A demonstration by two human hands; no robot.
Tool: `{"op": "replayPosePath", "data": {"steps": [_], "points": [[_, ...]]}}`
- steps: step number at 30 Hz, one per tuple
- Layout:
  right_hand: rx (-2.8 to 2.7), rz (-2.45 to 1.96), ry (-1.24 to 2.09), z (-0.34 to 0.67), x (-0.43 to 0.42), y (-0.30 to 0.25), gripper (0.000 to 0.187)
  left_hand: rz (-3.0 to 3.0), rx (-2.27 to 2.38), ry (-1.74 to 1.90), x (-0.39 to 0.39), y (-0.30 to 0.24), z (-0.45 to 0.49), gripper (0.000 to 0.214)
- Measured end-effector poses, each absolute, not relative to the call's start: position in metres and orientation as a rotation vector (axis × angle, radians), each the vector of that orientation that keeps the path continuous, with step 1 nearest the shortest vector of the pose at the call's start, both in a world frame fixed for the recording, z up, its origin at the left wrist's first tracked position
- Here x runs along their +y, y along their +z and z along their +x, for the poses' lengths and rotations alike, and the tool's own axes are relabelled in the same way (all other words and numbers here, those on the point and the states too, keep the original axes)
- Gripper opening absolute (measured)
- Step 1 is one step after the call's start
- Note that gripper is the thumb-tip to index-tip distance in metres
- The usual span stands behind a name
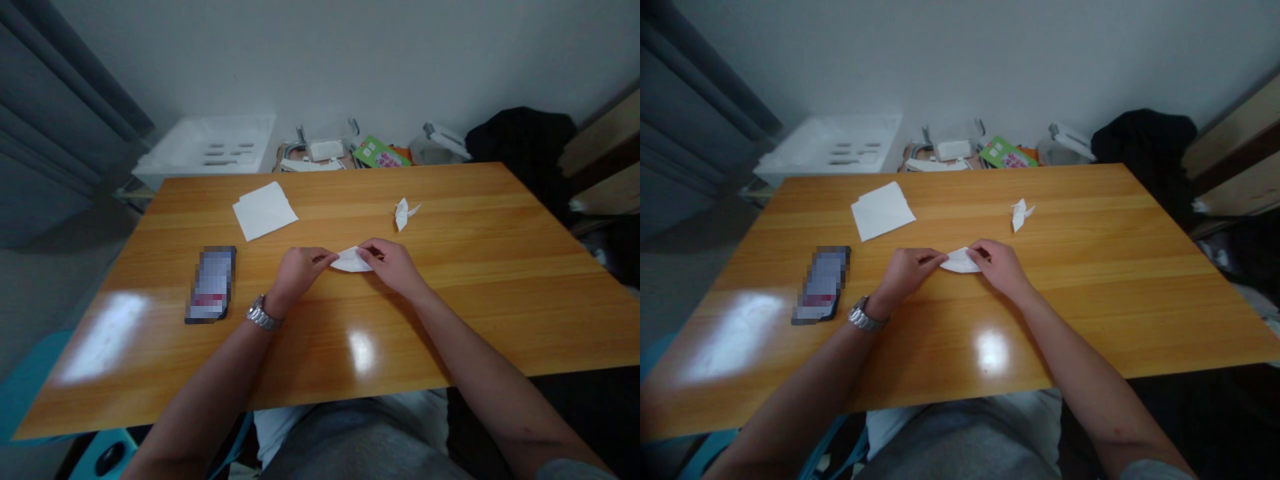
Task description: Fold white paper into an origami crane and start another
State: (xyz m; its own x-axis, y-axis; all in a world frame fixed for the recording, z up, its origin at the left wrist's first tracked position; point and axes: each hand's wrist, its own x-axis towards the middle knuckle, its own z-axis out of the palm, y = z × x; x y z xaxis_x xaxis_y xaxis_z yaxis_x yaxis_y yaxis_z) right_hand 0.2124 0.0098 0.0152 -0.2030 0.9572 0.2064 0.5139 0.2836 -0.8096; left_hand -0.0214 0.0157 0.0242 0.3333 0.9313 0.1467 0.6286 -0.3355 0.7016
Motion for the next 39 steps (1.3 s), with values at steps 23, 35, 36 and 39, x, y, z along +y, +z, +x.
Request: {"op": "replayPosePath", "data": {"steps": [23,35,36,39], "points": [[-1.752,-1.484,0.782,0.214,0.012,0.010,0.024,2.020,1.323,0.827,0.019,0.019,-0.023,0.034],[-1.797,-1.445,0.732,0.215,0.012,0.010,0.023,2.013,1.244,0.778,0.020,0.015,-0.026,0.030],[-1.804,-1.434,0.729,0.215,0.012,0.010,0.023,2.016,1.238,0.785,0.021,0.014,-0.026,0.030],[-1.839,-1.398,0.718,0.215,0.010,0.011,0.022,2.031,1.261,0.778,0.021,0.012,-0.025,0.027]]}}
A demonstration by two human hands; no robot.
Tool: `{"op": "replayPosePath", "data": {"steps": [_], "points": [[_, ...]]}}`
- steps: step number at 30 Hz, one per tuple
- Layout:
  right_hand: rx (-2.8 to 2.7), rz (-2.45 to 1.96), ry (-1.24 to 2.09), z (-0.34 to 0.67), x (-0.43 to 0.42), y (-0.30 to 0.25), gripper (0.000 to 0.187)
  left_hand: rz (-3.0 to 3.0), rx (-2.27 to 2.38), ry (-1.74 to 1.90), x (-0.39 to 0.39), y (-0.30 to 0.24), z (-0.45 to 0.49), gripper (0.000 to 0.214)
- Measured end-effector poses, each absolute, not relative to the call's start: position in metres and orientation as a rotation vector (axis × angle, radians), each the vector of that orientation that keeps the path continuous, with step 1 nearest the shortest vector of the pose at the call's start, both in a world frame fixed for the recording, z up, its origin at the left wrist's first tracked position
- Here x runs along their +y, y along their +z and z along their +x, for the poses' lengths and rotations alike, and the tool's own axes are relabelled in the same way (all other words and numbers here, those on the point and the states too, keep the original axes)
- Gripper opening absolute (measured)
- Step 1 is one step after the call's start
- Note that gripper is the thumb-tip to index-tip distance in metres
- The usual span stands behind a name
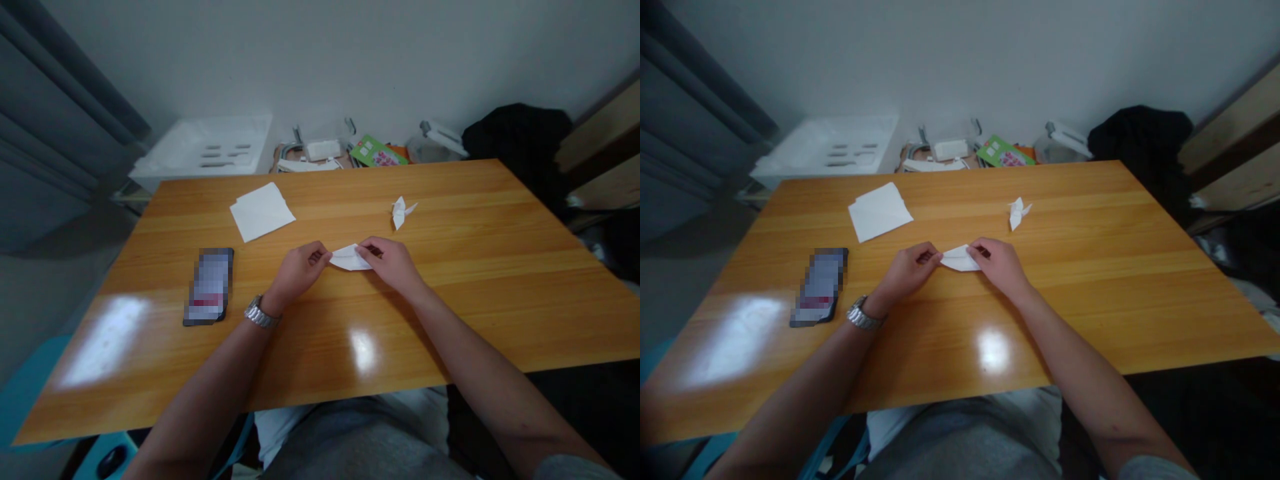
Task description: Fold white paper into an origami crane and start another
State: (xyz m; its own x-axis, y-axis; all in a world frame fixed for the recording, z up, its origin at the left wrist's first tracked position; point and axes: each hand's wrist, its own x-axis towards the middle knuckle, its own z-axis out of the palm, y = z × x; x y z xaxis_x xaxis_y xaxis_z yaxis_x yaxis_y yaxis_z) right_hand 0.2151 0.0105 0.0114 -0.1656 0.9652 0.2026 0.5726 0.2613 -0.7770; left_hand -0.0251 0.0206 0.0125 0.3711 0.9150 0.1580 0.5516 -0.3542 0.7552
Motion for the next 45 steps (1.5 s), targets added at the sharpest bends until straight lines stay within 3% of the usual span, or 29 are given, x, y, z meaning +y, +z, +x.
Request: {"op": "replayPosePath", "data": {"steps": [8,22,32,40,45], "points": [[-2.039,-1.297,0.715,0.211,0.008,0.016,0.021,1.946,1.220,0.828,0.016,0.016,-0.017,0.027],[-1.912,-1.271,0.876,0.205,0.002,0.020,0.017,1.796,1.122,0.821,0.013,0.011,-0.010,0.021],[-1.671,-1.306,0.997,0.203,0.004,0.009,0.030,1.609,1.295,1.086,0.015,0.015,-0.007,0.023],[-1.710,-1.349,0.926,0.207,0.007,0.006,0.025,1.719,1.242,1.063,0.015,0.006,-0.008,0.015],[-1.743,-1.311,0.952,0.211,0.008,0.009,0.019,1.738,1.215,0.998,0.016,0.004,-0.009,0.022]]}}
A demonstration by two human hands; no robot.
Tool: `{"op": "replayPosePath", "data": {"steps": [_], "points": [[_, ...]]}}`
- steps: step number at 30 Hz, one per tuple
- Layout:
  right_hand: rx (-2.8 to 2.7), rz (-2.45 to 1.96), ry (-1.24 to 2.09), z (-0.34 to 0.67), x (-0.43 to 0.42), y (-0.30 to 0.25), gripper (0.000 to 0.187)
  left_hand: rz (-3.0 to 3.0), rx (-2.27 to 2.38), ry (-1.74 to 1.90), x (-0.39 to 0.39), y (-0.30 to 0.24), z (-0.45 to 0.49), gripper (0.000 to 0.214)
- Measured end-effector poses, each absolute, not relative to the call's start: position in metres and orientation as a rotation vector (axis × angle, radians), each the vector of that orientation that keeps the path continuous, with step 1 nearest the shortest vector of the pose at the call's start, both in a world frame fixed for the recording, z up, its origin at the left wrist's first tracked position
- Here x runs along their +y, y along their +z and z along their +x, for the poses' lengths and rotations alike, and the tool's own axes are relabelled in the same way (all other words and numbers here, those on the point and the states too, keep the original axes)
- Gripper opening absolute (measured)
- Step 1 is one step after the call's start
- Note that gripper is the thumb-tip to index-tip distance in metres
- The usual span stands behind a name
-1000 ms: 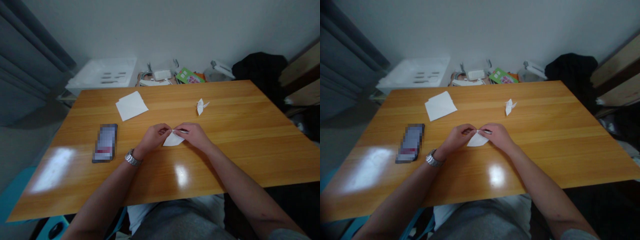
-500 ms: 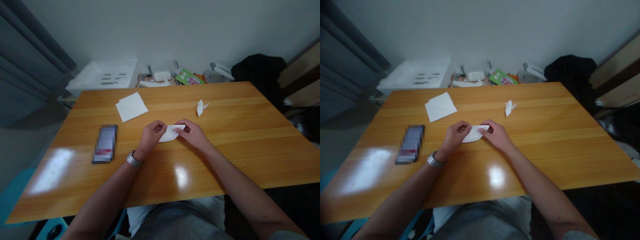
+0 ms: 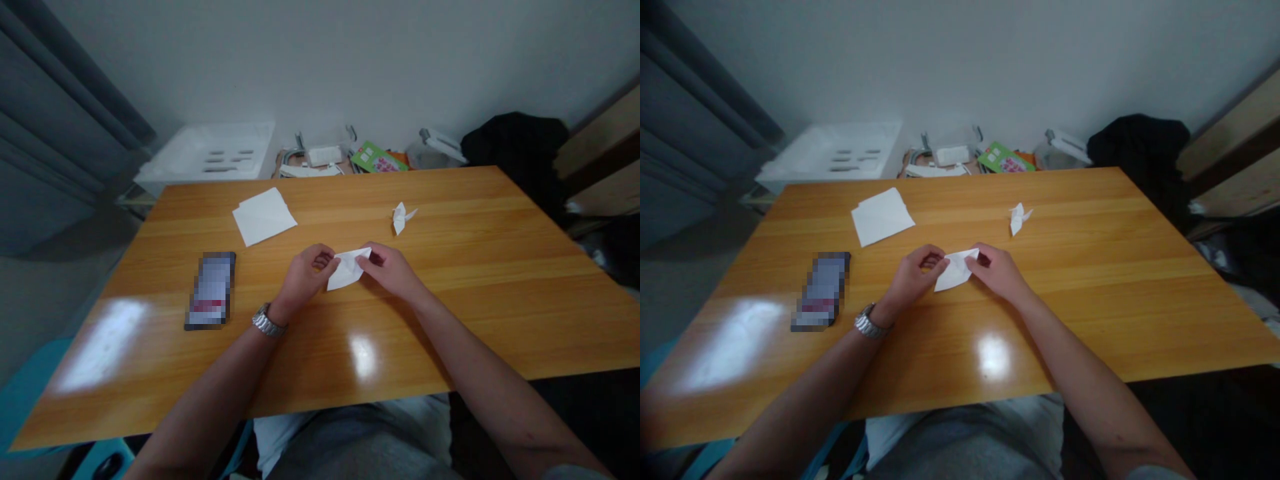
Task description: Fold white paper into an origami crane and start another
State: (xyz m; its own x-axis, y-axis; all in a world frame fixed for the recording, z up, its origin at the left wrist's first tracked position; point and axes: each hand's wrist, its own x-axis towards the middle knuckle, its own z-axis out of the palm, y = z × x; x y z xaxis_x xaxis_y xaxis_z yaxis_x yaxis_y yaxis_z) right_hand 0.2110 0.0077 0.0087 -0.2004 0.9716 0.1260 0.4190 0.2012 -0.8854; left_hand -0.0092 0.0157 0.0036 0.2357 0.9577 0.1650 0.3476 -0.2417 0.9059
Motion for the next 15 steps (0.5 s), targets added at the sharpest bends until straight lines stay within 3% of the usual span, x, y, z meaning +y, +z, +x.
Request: {"op": "replayPosePath", "data": {"steps": [15], "points": [[-1.831,-1.350,0.958,0.207,0.006,0.009,0.021,1.767,1.139,0.867,0.012,0.011,-0.010,0.020]]}}
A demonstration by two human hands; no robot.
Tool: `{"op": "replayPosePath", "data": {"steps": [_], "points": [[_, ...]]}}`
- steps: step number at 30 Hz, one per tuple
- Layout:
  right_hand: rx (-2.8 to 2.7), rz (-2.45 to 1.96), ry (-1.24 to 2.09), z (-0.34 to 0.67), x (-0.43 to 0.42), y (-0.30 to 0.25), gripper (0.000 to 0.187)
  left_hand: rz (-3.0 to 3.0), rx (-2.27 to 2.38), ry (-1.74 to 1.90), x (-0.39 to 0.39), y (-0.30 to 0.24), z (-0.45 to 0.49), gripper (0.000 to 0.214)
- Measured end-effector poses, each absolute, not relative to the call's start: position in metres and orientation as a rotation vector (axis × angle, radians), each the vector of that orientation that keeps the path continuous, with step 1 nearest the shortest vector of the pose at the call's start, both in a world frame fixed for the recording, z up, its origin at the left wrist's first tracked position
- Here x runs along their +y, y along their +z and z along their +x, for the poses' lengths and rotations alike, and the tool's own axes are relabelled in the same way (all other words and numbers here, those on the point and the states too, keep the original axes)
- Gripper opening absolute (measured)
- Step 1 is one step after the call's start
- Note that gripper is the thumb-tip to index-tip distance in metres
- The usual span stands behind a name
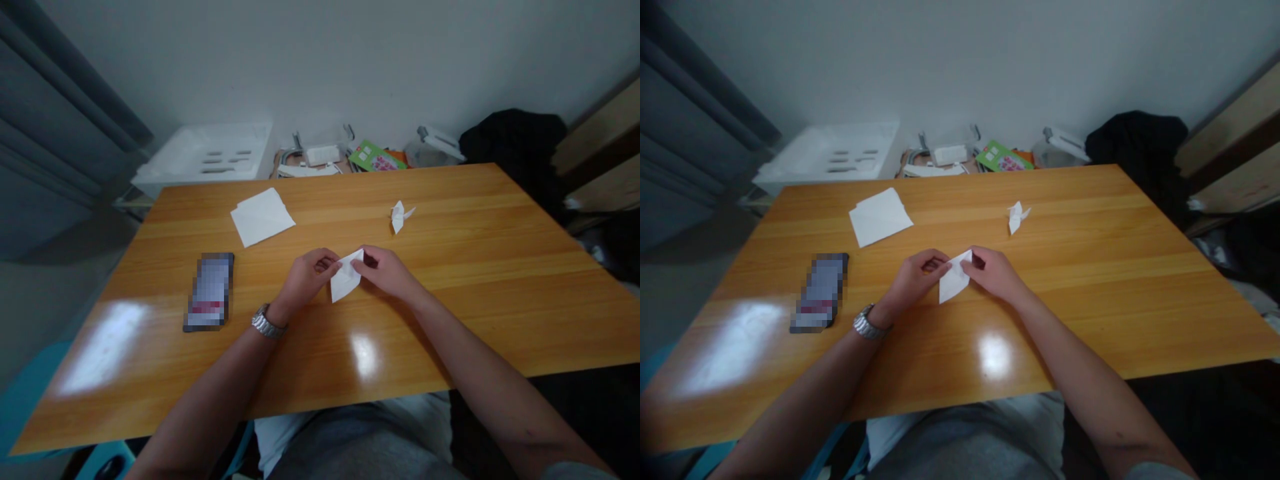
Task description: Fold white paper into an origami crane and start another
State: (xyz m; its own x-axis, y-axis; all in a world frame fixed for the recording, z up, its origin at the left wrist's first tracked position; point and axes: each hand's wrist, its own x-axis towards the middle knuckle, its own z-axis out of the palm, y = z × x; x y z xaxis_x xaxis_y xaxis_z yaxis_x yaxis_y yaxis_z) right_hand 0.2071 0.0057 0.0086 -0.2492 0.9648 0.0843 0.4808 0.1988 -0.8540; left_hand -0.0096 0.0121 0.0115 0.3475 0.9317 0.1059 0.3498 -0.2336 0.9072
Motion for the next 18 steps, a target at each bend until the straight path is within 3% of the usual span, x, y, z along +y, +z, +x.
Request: {"op": "replayPosePath", "data": {"steps": [5,14,18], "points": [[-1.701,-1.256,1.050,0.201,0.006,0.007,0.020,1.681,1.157,0.960,0.015,0.003,-0.008,0.019],[-1.599,-1.310,1.197,0.195,0.002,0.002,0.042,1.504,1.169,1.130,0.016,-0.002,-0.004,0.018],[-1.618,-1.319,1.191,0.195,0.002,-0.001,0.043,1.477,1.172,1.121,0.015,0.001,0.000,0.017]]}}
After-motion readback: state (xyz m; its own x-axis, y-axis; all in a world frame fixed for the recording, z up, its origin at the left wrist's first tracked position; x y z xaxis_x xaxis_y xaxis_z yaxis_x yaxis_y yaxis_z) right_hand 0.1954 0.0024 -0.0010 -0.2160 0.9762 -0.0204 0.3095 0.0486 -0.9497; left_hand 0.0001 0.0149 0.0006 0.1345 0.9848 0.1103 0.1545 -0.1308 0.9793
